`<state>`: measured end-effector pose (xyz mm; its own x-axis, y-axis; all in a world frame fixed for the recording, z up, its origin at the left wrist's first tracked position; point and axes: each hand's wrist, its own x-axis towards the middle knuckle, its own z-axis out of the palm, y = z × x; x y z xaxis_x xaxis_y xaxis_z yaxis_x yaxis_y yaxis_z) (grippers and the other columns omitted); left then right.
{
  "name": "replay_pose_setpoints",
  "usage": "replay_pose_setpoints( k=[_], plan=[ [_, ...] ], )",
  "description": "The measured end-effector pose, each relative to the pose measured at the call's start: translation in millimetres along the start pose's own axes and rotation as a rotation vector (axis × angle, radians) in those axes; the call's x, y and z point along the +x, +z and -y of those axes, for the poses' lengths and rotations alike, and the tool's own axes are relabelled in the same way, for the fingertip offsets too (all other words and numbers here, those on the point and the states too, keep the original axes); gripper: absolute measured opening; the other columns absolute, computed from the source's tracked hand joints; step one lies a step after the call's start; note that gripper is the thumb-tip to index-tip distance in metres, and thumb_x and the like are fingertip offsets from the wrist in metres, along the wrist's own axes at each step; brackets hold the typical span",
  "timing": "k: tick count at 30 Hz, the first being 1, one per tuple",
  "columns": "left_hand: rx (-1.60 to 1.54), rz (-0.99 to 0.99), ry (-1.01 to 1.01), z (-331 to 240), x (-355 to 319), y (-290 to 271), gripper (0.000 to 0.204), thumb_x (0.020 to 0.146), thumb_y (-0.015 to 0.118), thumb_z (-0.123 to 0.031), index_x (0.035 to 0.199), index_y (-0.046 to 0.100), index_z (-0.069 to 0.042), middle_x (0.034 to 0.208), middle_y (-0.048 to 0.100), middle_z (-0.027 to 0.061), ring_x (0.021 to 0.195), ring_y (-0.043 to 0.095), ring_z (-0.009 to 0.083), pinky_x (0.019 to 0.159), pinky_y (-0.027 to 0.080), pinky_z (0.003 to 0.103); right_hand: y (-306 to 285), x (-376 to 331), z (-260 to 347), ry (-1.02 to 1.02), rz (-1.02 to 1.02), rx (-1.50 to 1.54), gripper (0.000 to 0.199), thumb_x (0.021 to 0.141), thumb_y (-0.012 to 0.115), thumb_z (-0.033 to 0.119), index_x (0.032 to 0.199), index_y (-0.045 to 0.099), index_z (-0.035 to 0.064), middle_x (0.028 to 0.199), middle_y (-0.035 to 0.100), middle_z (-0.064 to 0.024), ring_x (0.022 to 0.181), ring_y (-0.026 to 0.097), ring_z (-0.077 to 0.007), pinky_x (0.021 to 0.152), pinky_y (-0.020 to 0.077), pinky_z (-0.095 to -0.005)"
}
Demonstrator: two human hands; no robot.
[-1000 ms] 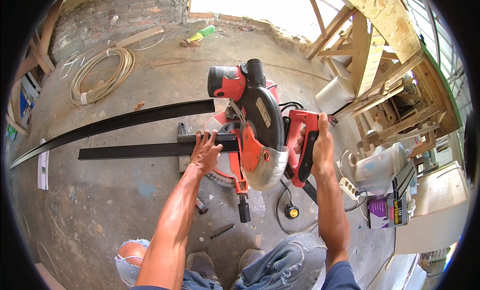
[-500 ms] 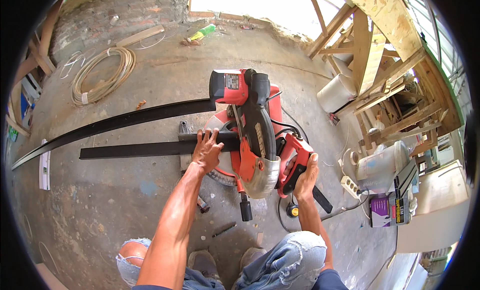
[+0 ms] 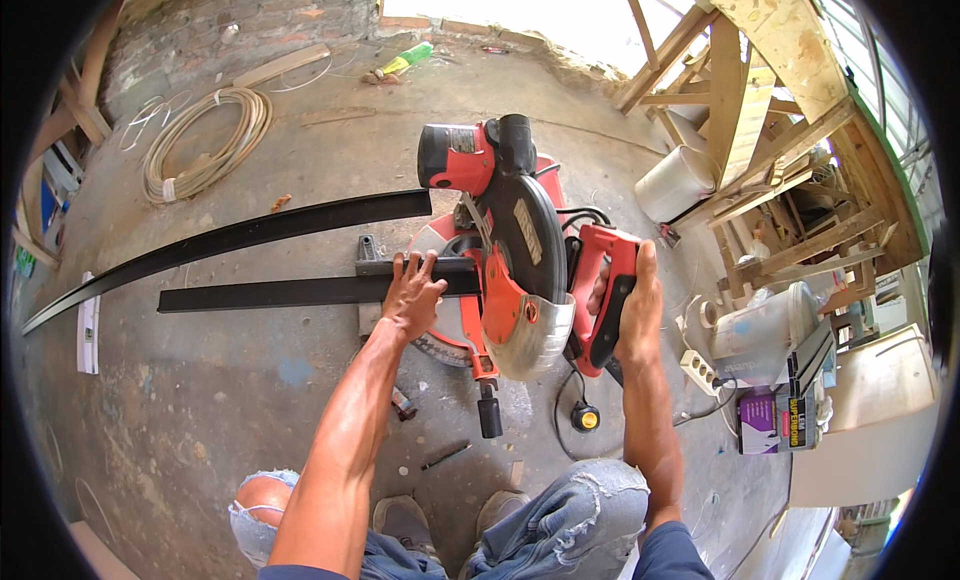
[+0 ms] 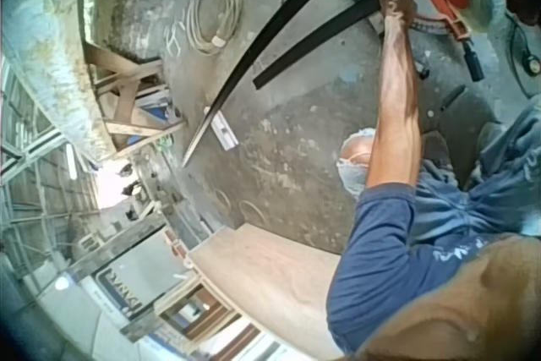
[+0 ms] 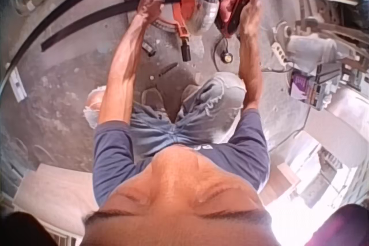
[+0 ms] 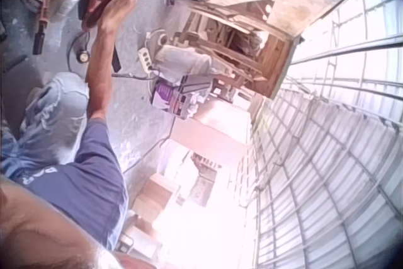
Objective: The person measures and marks black metal trim pieces using a measuring tape and pencil, then cuts them to length using a miter saw.
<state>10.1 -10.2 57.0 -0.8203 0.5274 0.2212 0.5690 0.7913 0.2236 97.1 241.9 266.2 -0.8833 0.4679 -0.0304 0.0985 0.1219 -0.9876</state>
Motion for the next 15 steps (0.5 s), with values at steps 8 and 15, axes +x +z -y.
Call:
replay_pose_setpoints(
  k=[8, 15],
  plan=[
    [0.027, 0.042, -0.002, -5.1, 3.3, -6.3, 0.028, 0.074, 0.079, -0.018, 0.102, 0.077, -0.015, 0.142, 0.044, 0.018, 0.133, 0.037, 0.0361, 0.114, 0.022, 0.055, -13.6, -34.7, -73.5, -0.104, -0.034, 0.039, 0.076, 0.101, 0.03, 0.072, 0.089, 0.061, 0.0025, 0.067, 0.061, -0.0059, 0.056, 0.059, -0.0144, 0.053, 0.0499, -0.0283],
    [0.026, 0.023, -0.005, -3.7, 1.2, -5.8, 0.028, 0.075, 0.079, -0.02, 0.103, 0.078, -0.016, 0.142, 0.045, 0.0175, 0.134, 0.038, 0.0357, 0.115, 0.022, 0.056, -7.3, -26.5, -47.1, -0.146, 0.007, 0.042, 0.077, 0.105, 0.025, 0.065, 0.083, 0.063, 0.0012, 0.064, 0.062, -0.0062, 0.055, 0.056, -0.0129, 0.052, 0.0444, -0.0291]
  ],
)
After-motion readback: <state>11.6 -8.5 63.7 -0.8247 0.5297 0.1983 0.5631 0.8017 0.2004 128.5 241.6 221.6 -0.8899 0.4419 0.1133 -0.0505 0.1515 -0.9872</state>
